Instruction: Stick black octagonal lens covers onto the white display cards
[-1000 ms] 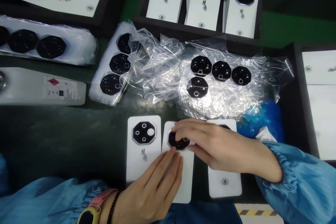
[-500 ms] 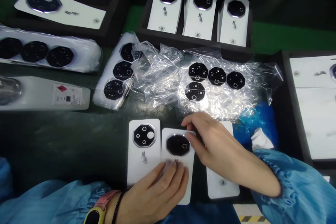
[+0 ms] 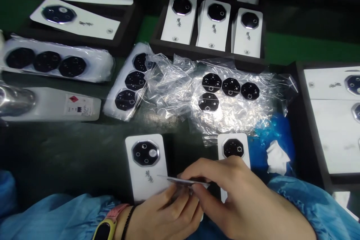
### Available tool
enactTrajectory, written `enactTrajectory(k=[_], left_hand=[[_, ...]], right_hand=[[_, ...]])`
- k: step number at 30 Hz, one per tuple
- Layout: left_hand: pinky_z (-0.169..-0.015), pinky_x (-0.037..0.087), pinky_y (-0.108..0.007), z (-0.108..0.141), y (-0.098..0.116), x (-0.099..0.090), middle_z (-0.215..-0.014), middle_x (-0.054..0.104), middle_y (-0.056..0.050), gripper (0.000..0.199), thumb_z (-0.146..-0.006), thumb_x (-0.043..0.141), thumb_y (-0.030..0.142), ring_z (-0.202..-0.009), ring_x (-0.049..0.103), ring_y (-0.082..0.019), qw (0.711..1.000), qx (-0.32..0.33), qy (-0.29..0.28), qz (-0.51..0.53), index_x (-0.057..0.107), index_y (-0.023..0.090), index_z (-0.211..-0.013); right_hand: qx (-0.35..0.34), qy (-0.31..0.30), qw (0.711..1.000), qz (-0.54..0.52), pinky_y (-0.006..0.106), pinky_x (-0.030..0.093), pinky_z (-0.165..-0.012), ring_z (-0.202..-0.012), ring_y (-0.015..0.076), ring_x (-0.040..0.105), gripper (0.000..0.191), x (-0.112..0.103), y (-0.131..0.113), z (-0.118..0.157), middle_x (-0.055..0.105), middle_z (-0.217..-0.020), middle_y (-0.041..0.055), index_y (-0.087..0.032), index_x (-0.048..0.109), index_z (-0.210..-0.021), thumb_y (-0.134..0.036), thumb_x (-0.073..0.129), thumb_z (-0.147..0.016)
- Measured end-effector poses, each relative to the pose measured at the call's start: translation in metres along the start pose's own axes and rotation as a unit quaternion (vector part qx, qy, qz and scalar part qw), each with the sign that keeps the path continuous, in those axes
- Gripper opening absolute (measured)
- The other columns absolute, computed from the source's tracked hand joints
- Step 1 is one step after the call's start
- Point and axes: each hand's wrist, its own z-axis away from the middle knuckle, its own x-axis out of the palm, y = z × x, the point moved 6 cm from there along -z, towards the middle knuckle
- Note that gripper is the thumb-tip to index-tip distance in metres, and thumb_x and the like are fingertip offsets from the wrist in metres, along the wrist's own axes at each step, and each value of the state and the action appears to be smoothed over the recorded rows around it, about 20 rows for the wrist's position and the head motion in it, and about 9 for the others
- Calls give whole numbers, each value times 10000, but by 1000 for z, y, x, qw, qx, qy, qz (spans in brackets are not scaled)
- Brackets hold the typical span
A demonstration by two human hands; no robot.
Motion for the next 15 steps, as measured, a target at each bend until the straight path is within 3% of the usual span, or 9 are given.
enactTrajectory(k=[5, 10, 15], left_hand=[[-715, 462, -332, -1, 0, -1, -947, 611, -67, 255, -918, 442, 225, -862, 533, -194, 1000, 5, -6, 3, 652, 155, -1043], [-692, 455, -338, -1, -1, 1, -929, 613, -65, 286, -929, 399, 204, -863, 543, -201, 1000, 4, -11, 3, 657, 158, -1045], [-728, 459, -328, -2, -4, -3, -958, 612, -49, 295, -931, 398, 158, -864, 550, -177, 1000, -13, 12, 2, 677, 160, -1026]], right_hand=[[2, 7, 999, 31, 198, 530, -614, -700, 125, 681, 264, 2, 3, 4, 723, -898, -21, -292, 593, -1082, -137, 463, -912], [-6, 20, 998, 58, 179, 466, -462, -599, 102, 636, 261, 3, 5, 7, 696, -806, -41, -295, 577, -1079, -140, 439, -919], [-8, 44, 994, 95, 193, 504, -535, -603, 116, 627, 257, 1, 7, 6, 642, -689, -47, -290, 591, -1039, -126, 449, -901]])
